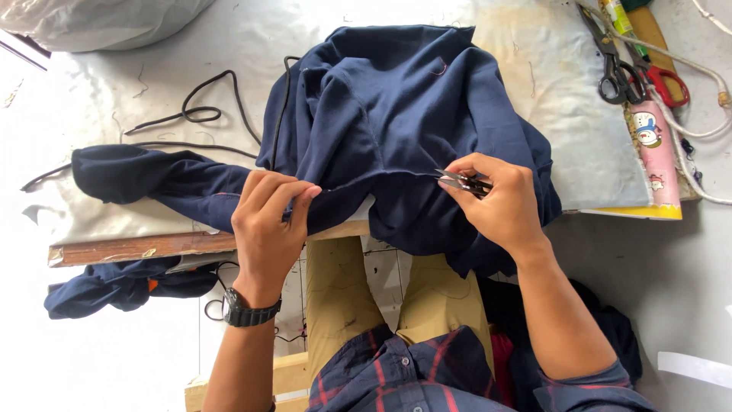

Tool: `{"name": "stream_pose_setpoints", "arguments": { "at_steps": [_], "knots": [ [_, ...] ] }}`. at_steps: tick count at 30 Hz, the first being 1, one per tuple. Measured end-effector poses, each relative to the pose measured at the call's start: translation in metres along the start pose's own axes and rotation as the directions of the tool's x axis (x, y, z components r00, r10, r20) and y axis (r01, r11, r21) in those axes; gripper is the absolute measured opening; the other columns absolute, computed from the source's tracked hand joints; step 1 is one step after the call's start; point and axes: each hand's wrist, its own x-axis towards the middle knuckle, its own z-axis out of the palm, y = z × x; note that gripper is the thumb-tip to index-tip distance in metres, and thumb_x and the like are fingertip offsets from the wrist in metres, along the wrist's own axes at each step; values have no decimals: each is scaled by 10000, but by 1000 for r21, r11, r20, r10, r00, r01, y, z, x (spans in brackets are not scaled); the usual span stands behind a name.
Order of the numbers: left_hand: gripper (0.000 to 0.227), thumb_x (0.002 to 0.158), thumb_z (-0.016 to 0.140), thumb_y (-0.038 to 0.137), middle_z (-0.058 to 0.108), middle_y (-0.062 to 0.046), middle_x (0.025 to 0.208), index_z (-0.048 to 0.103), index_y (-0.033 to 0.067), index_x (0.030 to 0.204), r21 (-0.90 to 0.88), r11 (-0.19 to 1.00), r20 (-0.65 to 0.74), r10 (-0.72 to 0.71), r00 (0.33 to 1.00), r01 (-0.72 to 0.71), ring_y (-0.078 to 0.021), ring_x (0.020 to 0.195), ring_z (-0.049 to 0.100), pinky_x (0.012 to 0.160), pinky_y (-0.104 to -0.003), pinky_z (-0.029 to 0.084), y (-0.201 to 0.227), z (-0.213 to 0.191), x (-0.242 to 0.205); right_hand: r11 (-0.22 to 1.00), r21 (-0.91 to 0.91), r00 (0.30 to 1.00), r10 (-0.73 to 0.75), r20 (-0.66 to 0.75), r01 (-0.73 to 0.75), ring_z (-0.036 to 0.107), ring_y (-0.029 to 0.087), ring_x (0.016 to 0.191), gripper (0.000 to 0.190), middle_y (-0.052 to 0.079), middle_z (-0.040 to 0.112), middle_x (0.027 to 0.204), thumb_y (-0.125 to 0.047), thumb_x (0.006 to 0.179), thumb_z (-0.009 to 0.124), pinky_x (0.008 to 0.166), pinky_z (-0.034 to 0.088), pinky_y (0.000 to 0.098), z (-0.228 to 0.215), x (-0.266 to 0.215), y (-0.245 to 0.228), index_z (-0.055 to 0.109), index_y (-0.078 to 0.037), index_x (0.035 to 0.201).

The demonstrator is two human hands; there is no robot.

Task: Trimming excess threads from a blue garment using a hand-held thread trimmer.

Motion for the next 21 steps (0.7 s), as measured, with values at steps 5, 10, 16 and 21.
{"name": "stream_pose_setpoints", "arguments": {
  "at_steps": [5, 10, 16, 21],
  "knots": [
    [162, 962, 790, 54, 591, -59, 754, 713, -1, 831, 79, 996, 16, 30, 999, -31, -249, 783, 599, 740, -310, 543, 3, -6, 1, 994, 95, 987, -76, 140, 63, 763, 345, 832, 238, 144, 761, 886, -205, 837, 826, 623, 631, 383, 6, -6, -49, 748, -125, 1046],
    [186, 1000, 732, 43, 596, -70, 763, 686, -11, 829, 92, 995, 46, 45, 998, -49, -263, 803, 621, 752, -318, 547, 11, -6, 0, 915, 197, 887, -393, 243, 351, 741, 353, 768, 185, 162, 704, 832, -193, 964, 692, 617, 621, 405, 45, -4, -65, 703, -50, 1081],
    [177, 986, 722, 15, 580, -71, 755, 669, -7, 819, 74, 996, -1, 47, 999, -47, -269, 784, 606, 751, -319, 547, 17, -8, -2, 874, 125, 859, -485, 162, 470, 712, 278, 723, 253, 121, 640, 808, -233, 1024, 647, 599, 601, 312, 85, 2, -65, 674, -25, 1165],
    [185, 996, 709, 16, 571, -69, 756, 662, -9, 819, 80, 996, -13, 29, 999, -28, -266, 779, 597, 739, -319, 543, 15, -10, -4, 867, 167, 852, -495, 172, 470, 693, 259, 684, 232, 88, 621, 769, -239, 1009, 659, 583, 577, 311, 78, 1, -71, 686, -48, 1138]
  ]
}}
